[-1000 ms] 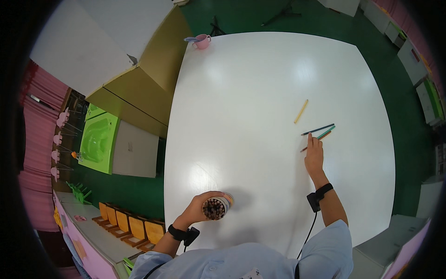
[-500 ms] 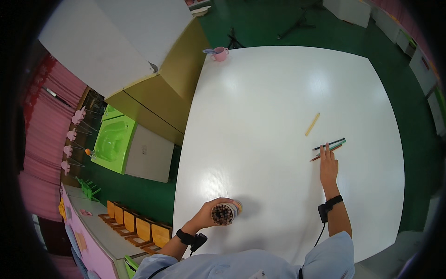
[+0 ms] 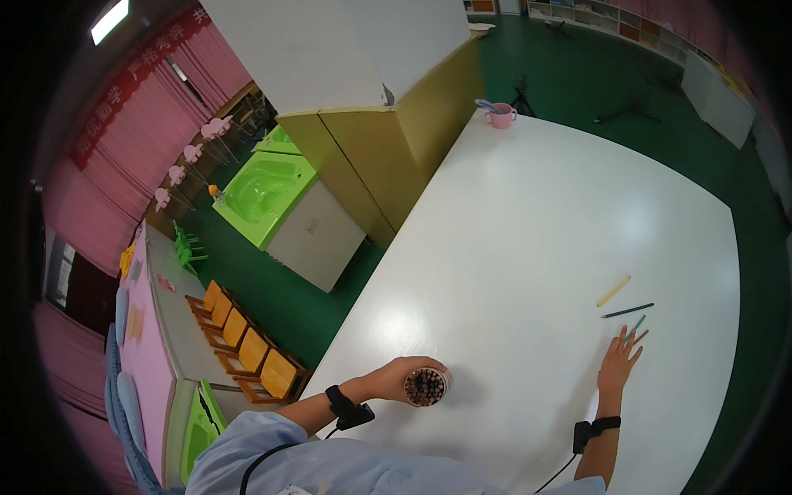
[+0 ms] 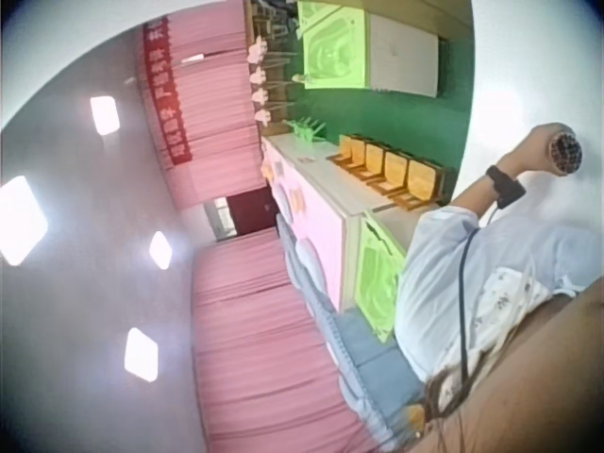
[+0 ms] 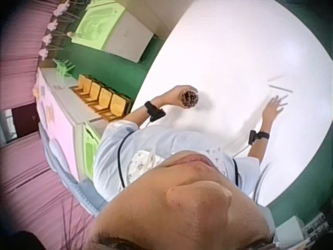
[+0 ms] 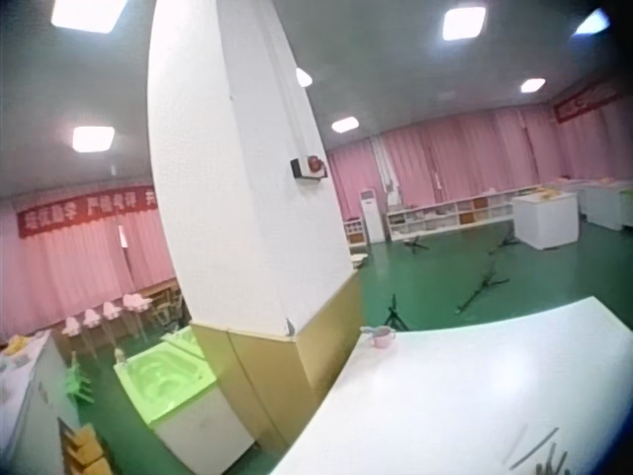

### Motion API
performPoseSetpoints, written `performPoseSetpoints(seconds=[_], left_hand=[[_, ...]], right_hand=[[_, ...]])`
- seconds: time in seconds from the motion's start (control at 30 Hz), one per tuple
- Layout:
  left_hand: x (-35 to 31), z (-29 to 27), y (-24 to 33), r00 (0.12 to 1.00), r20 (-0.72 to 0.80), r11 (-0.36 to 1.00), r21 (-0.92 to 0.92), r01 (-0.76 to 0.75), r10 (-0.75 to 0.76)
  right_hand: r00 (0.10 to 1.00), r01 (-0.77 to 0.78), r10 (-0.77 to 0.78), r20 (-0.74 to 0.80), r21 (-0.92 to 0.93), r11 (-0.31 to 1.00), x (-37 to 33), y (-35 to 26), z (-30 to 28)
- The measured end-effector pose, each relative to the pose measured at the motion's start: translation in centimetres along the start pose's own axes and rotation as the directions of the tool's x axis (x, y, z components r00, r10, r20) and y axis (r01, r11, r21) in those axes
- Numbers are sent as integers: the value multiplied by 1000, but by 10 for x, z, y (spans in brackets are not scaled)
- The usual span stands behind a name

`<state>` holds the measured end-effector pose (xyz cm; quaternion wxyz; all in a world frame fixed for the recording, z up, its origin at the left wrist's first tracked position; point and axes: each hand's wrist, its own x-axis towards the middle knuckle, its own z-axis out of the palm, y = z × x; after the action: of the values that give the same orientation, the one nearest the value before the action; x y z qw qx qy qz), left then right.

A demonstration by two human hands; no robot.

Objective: The person picks up a toy block and puts it in a cardboard box, then gathers several toy spoons into a cup and moves to a table to place colored pencils into a container.

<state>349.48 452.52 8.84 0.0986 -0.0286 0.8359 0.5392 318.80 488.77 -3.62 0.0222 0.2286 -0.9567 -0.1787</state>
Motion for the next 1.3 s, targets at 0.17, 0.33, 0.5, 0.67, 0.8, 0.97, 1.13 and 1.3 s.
performPoseSetpoints(seconds=[0.17,0.33,0.5,0.67,0.8,0.97,1.13,1.3], left_hand=[[0,4,3,1000,28,997,-73,-3,5],[-6,1,6,999,-12,998,-56,42,-42],[5,-3,8,1000,14,999,-27,-19,19],[4,-4,5,999,32,1000,-15,1,-1],[2,-4,6,1000,22,1000,-14,13,-13],[2,-2,6,1000,13,999,-47,-13,14],[-4,2,-4,1000,5,999,-37,15,-15],[2,4,-6,998,39,996,-71,-54,57]], right_hand=[[971,11,24,-239,143,990,7,20,33],[998,21,-15,-53,128,992,26,-6,-44],[994,35,-29,-105,53,998,58,7,-34],[980,165,-149,-135,114,980,67,11,-32],[975,179,-161,-154,110,978,73,16,-24],[971,221,-214,107,-64,973,71,31,-16],[935,299,-277,-222,72,951,51,22,-27],[978,202,-174,-117,297,933,34,30,-21]])
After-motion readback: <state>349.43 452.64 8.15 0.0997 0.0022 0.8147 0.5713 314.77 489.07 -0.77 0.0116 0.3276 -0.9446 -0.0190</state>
